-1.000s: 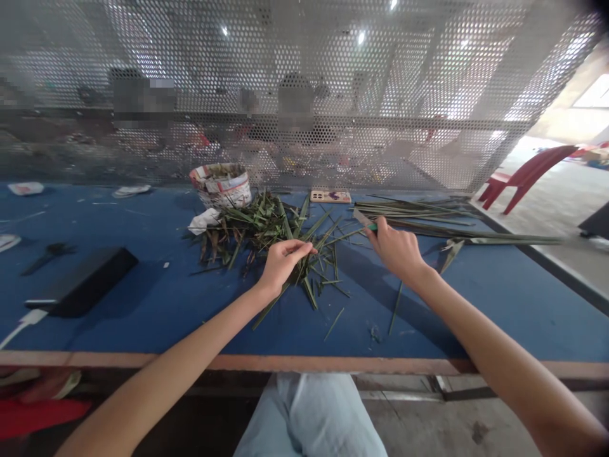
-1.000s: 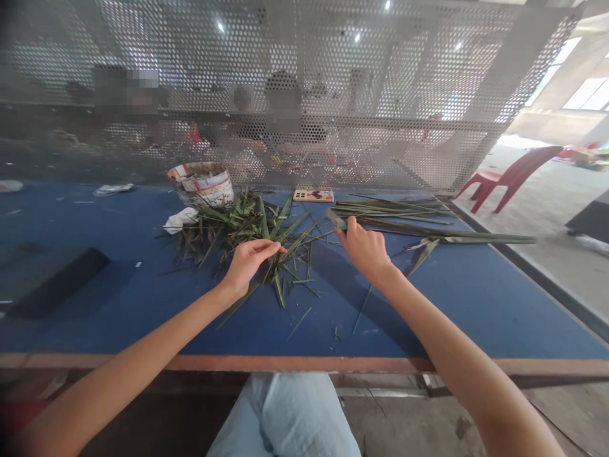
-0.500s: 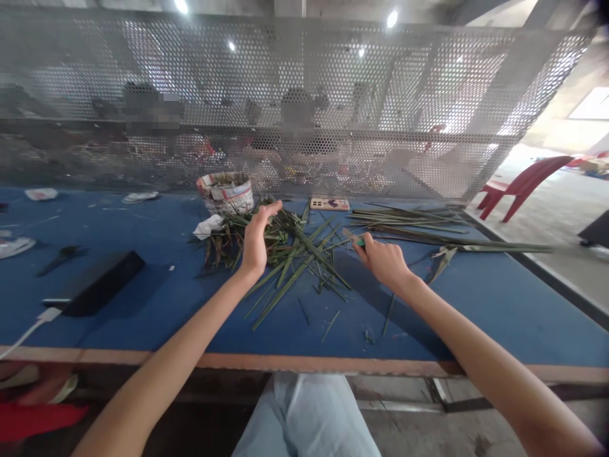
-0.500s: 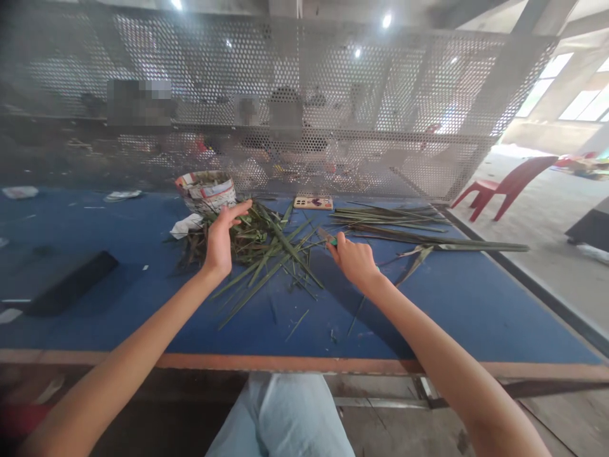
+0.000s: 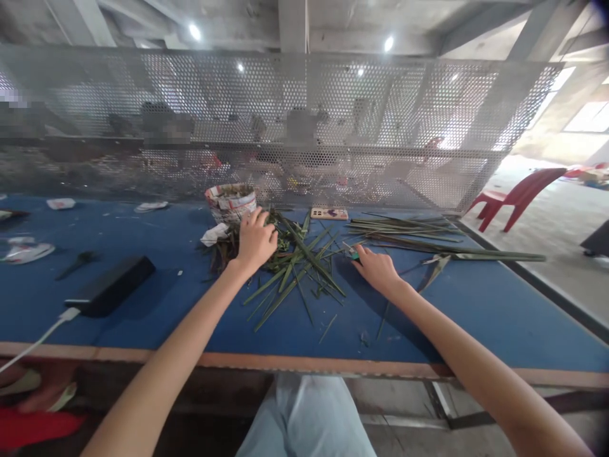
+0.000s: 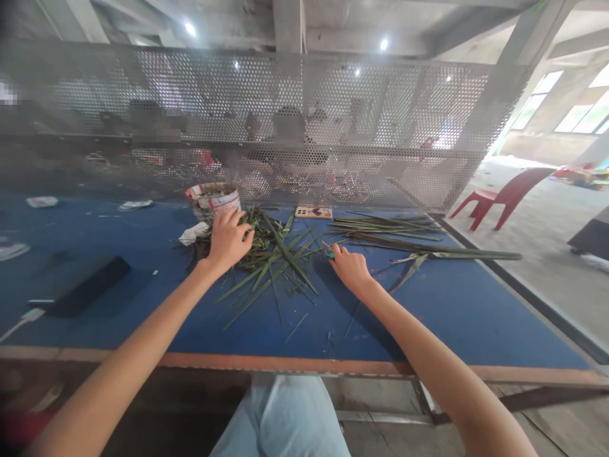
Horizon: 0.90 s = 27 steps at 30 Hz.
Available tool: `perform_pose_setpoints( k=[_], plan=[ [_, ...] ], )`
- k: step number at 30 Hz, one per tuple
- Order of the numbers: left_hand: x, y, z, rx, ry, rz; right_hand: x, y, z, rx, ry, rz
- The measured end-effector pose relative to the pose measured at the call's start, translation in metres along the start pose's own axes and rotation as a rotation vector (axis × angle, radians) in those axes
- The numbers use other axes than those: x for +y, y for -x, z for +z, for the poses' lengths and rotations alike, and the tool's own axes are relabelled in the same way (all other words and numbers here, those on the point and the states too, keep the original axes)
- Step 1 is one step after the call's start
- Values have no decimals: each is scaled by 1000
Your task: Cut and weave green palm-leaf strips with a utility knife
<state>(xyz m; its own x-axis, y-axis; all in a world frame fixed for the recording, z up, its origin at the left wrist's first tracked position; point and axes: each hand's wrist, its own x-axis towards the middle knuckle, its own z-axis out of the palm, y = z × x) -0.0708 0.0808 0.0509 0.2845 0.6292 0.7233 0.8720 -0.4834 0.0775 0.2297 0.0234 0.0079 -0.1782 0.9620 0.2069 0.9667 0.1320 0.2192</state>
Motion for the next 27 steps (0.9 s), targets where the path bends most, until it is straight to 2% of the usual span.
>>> perform_pose_setpoints(
  k=[4,7,11,14,18,22,23,25,27],
  plan=[
    [27,7,4,-157,-131,127,3,-3,1,15,-21,-4],
    [51,6,7,-276,-201,134,4,-5,2,34,-27,-24],
    [74,3,27,-410,-313,71,2,-4,4,84,-29,-63],
    [79,1,44,-510,-296,-64,-1,-3,6,158,-58,-122],
    [71,0,54,-538,-276,-123,0,-9,5,277,-198,-206],
    [63,2,54,-569,-211,-131,8,-40,-2,443,-238,-160],
    [62,3,54,-573,-186,-118,9,-53,-4,439,-217,-141],
    [63,7,54,-574,-138,-83,8,-84,-3,310,-164,-116],
    [64,12,55,-560,-108,-67,2,-116,3,244,-153,-112]
  ],
)
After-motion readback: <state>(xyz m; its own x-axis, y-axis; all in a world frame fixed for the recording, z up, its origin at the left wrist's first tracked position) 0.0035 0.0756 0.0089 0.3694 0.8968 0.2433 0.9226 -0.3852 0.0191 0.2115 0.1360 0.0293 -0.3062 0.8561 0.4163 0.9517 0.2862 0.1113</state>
